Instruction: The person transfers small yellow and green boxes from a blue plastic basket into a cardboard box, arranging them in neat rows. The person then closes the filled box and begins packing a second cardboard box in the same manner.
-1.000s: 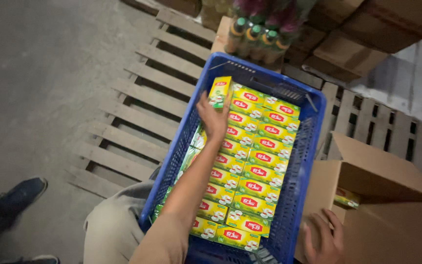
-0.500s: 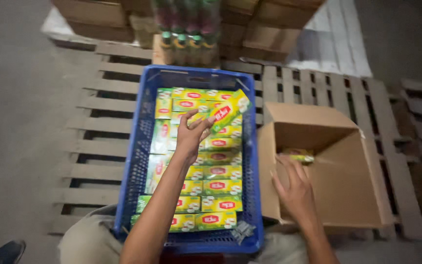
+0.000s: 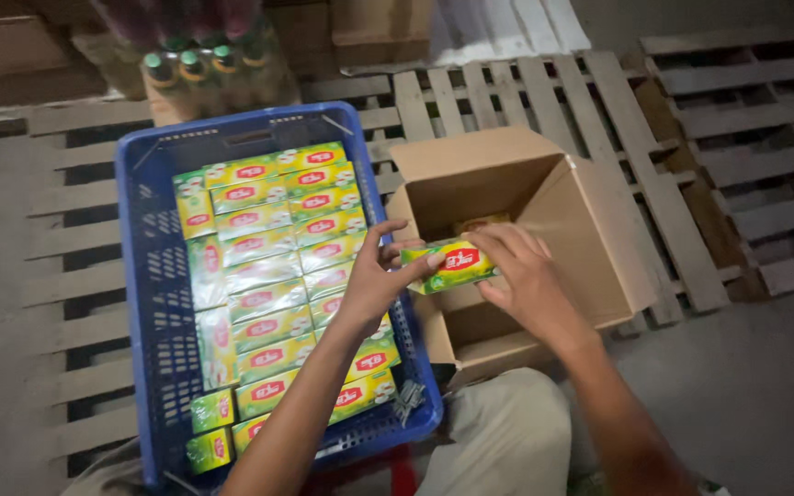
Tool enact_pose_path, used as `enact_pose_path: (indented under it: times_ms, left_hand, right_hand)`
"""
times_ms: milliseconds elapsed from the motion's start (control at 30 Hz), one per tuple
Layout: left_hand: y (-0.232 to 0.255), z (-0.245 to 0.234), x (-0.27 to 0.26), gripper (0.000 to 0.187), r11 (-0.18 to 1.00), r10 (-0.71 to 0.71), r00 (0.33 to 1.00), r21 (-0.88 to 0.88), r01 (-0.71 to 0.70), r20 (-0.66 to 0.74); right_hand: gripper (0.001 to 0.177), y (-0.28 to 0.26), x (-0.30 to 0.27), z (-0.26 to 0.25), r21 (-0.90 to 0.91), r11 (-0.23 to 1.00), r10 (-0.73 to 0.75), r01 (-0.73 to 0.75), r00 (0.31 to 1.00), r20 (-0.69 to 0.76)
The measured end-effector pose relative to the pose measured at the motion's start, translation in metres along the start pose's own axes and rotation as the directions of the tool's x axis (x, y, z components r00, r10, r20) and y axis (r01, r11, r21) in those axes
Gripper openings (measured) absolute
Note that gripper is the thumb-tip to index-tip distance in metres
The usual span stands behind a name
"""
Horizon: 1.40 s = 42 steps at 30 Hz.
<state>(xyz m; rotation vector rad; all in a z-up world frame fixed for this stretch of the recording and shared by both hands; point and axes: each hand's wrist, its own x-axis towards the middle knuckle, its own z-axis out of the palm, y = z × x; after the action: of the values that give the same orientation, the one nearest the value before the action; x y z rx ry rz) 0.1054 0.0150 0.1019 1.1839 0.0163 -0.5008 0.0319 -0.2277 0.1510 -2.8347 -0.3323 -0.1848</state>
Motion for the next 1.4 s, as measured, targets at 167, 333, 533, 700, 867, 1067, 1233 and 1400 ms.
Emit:
enact_pose_path:
  times_ms: [167, 333, 533, 700, 867, 1067, 1233, 1400]
  left_hand:
    - [-0.024, 0.015, 0.003, 0.072, 0.954, 0.137, 0.986, 0.257, -0.156, 0.093]
    - [-0.053, 0.011, -0.007, 0.048, 0.672, 0.33, 0.864, 0.548, -0.498, 0.38]
    - [-0.053, 0.012, -0.01, 0.038, 0.479, 0.423, 0.743, 0.568, -0.669, 0.519]
    - [-0.056, 0.005, -0.005, 0.022, 0.468, 0.392, 0.715, 0.544, -0.696, 0.579]
    - [-0.064, 0.003, 0.0, 0.021, 0.466, 0.396, 0.715, 0.545, -0.697, 0.576]
    - [-0.066, -0.001, 0.005, 0.022, 0.483, 0.375, 0.727, 0.548, -0.683, 0.575]
    - [-0.071, -0.001, 0.007, 0.022, 0.478, 0.388, 0.715, 0.537, -0.695, 0.581]
    - [-0.07, 0.001, 0.005, 0.02, 0.473, 0.396, 0.722, 0.548, -0.69, 0.567]
  right_hand:
    - [0.071, 0.061, -0.001, -0.002, 0.063, 0.966, 0.243, -0.25, 0.965, 0.097]
    - [0.075, 0.157, 0.012, 0.061, -0.144, 0.941, 0.337, -0.307, 0.896, 0.29]
    - [0.066, 0.302, 0.013, 0.22, -0.217, 0.947, 0.314, -0.238, 0.833, 0.455]
    - [0.07, 0.275, 0.048, 0.237, -0.324, 0.942, 0.272, -0.088, 0.765, 0.584]
    - [0.041, 0.297, 0.045, 0.268, -0.28, 0.959, 0.2, -0.04, 0.795, 0.572]
    - [0.039, 0.304, 0.043, 0.288, -0.391, 0.918, 0.235, 0.065, 0.705, 0.669]
    - [0.049, 0.306, 0.038, 0.299, -0.484, 0.868, 0.294, 0.113, 0.668, 0.684]
    - [0.039, 0.308, 0.022, 0.319, -0.483, 0.87, 0.41, -0.101, 0.692, 0.594]
